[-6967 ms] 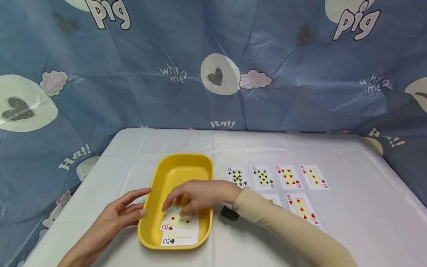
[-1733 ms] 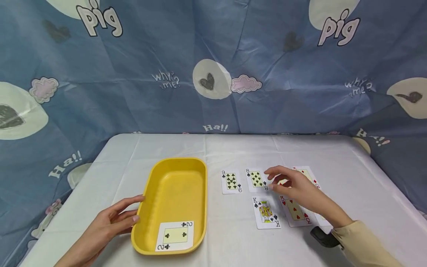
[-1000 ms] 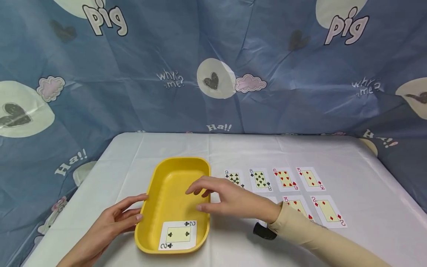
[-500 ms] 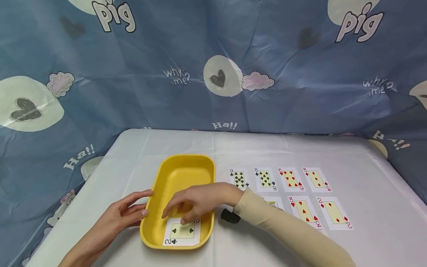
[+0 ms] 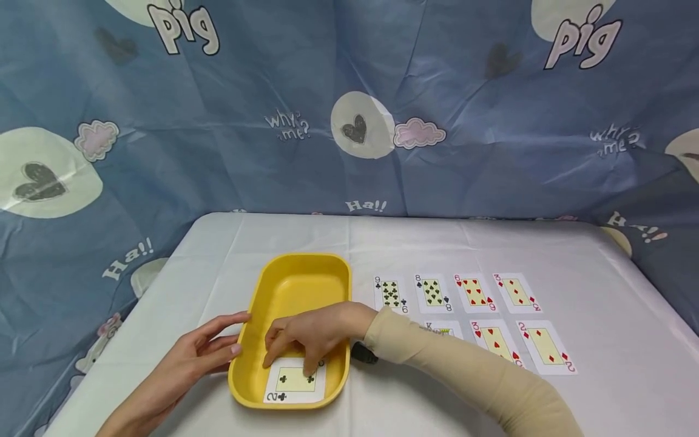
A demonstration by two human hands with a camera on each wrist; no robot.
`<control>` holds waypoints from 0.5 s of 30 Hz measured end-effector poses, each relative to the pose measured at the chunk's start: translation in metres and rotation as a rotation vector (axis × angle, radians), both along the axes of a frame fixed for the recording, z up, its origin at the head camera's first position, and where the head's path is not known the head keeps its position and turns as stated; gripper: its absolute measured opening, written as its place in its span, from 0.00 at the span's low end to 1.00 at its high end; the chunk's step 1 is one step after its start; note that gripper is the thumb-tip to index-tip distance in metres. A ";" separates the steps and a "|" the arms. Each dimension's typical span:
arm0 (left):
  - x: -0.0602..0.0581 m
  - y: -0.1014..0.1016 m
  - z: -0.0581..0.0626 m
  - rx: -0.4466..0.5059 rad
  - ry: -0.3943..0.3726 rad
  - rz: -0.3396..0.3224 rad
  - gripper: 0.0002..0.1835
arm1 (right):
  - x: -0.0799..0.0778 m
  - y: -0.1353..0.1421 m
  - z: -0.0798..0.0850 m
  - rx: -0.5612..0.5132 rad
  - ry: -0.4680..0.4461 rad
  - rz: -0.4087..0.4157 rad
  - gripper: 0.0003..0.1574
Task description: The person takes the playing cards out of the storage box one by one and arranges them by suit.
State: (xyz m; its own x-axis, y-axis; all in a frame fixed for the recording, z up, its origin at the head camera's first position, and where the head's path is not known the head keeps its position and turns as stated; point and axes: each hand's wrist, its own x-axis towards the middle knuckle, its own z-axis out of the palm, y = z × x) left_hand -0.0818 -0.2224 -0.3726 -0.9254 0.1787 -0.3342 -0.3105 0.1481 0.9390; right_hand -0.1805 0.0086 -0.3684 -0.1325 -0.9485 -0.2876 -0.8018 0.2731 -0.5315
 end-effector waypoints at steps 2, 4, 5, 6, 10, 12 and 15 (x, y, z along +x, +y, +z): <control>0.001 0.000 0.000 -0.003 0.001 0.002 0.33 | 0.001 0.000 0.000 -0.003 0.003 -0.013 0.37; 0.001 0.000 -0.001 -0.001 0.006 -0.001 0.33 | 0.002 0.000 -0.001 -0.008 0.014 -0.037 0.35; 0.001 0.000 -0.001 0.001 0.007 -0.003 0.33 | 0.002 0.001 -0.001 -0.014 0.019 -0.052 0.35; 0.001 0.000 -0.001 0.002 0.008 -0.003 0.33 | 0.002 0.001 -0.002 -0.020 0.025 -0.070 0.34; 0.001 0.001 -0.001 0.006 0.007 -0.001 0.33 | 0.000 0.001 -0.004 -0.079 0.067 -0.180 0.34; 0.001 0.001 -0.001 0.006 0.008 0.000 0.33 | -0.001 0.001 -0.005 -0.133 0.084 -0.265 0.32; 0.001 0.001 -0.001 0.011 0.015 -0.003 0.33 | -0.002 0.001 -0.006 -0.243 0.139 -0.375 0.26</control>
State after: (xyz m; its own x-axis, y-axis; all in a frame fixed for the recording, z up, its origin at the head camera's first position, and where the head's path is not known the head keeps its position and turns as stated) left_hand -0.0804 -0.2217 -0.3731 -0.9296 0.1854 -0.3186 -0.2961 0.1391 0.9450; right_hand -0.1830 0.0098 -0.3743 -0.5008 -0.8654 -0.0180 -0.7395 0.4385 -0.5108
